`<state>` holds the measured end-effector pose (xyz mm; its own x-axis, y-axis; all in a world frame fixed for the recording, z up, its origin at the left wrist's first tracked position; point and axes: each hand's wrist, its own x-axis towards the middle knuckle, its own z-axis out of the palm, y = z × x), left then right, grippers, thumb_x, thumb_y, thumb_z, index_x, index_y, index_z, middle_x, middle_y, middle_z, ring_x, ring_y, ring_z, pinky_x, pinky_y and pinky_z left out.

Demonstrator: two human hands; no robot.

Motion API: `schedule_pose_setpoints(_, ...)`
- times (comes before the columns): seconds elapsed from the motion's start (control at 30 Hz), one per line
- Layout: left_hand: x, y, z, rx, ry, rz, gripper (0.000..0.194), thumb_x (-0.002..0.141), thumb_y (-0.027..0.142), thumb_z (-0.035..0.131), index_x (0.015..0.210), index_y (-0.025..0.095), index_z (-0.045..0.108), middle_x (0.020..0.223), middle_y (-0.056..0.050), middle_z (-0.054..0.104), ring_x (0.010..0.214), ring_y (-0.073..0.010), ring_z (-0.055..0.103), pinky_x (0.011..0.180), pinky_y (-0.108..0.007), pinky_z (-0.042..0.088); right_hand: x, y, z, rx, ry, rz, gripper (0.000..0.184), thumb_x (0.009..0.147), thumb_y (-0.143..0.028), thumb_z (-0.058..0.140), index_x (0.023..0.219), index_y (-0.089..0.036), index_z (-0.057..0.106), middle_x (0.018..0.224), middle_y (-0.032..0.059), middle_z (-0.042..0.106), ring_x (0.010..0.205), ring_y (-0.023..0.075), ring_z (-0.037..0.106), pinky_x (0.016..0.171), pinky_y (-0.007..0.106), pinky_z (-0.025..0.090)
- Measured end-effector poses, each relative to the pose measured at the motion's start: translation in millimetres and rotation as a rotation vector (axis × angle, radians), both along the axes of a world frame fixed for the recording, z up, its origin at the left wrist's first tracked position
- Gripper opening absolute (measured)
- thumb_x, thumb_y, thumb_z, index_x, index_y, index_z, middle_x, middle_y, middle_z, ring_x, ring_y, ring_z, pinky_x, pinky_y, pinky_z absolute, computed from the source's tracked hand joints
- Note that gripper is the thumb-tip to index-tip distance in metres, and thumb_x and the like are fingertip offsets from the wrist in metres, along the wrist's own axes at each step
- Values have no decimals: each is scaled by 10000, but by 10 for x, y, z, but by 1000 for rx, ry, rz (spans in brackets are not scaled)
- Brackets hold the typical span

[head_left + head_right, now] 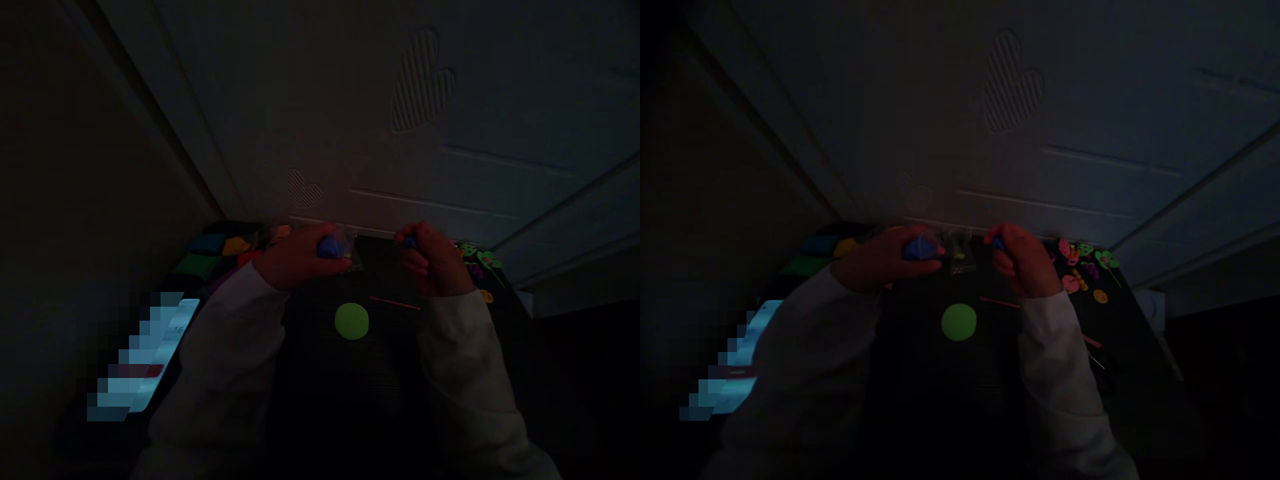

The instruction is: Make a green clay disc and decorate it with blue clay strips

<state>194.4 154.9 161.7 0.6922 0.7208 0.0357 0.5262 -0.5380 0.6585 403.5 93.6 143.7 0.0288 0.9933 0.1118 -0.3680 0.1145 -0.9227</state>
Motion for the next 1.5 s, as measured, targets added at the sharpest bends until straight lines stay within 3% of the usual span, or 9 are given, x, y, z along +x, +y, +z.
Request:
schedule_pose_setpoints(0.2,-1,6,-9,-9,-34,-6,382,693,440,552,948,155,534,894,-29,582,787,-160,533,694,-272,395,260,74,-201,-130,-534,-6,295,756,-338,540,1027,-226,577,1007,33,622,792,97,606,732,254,482)
schedule_pose_setpoints(0.3,30,-4,-23,10,-59,-21,397,683,450,562,942,151,520,864,-26,579,770,-158,534,686,-271,400,429,178,-440,-261,-1055,23,345,718,-302,573,1047,-198,562,932,49,642,783,139,609,710,294,475)
schedule_pose_setpoints(0.43,103,-40,-72,4,-132,-118,445,689,413,573,1045,169,465,995,-37,558,871,-164,532,764,-274,405,488,313,-787,-330,-1264,33,138,536,-214,707,639,-169,628,678,33,637,693,175,590,676,303,446)
schedule_pose_setpoints(0.57,168,-80,-108,-42,-185,-195,437,731,322,538,1123,172,415,1089,-52,530,962,-161,513,835,-274,392,439,351,-926,-325,-1345,49,194,507,-188,721,681,-198,638,697,5,644,689,158,587,666,273,440)
schedule_pose_setpoints(0.77,204,-91,-100,-69,-218,-161,421,738,450,520,1055,175,482,955,-32,583,834,-147,554,742,-259,424,306,107,-341,-146,-1333,-97,276,739,-335,551,977,-201,594,1027,65,600,942,182,541,843,338,389)
schedule_pose_setpoints(0.87,213,-97,-99,-23,-233,-120,436,700,451,571,1028,176,490,960,-27,585,836,-150,553,749,-264,418,120,-114,66,95,-1072,-286,220,819,-354,444,935,-229,583,913,34,610,854,158,555,764,317,424)
schedule_pose_setpoints(0.93,213,-108,-101,7,-248,-106,456,681,445,595,1033,178,482,971,-26,583,846,-152,553,762,-268,414,-5,-230,229,252,-1009,-224,167,801,-333,492,898,-243,593,925,26,592,879,154,543,768,299,420)
schedule_pose_setpoints(1.07,199,-133,-95,66,-252,-64,484,659,460,606,1039,190,473,982,-25,578,863,-161,554,766,-276,413,-126,-295,276,387,-1138,-120,174,754,-297,571,919,-251,595,937,24,582,902,161,529,786,302,410)
schedule_pose_setpoints(1.5,256,-197,-45,403,-216,25,455,684,433,612,1030,155,514,1008,-38,597,915,-167,551,813,-266,394,-118,-281,214,421,-1272,-291,111,786,-272,525,874,-264,593,829,12,638,784,176,574,702,320,433)
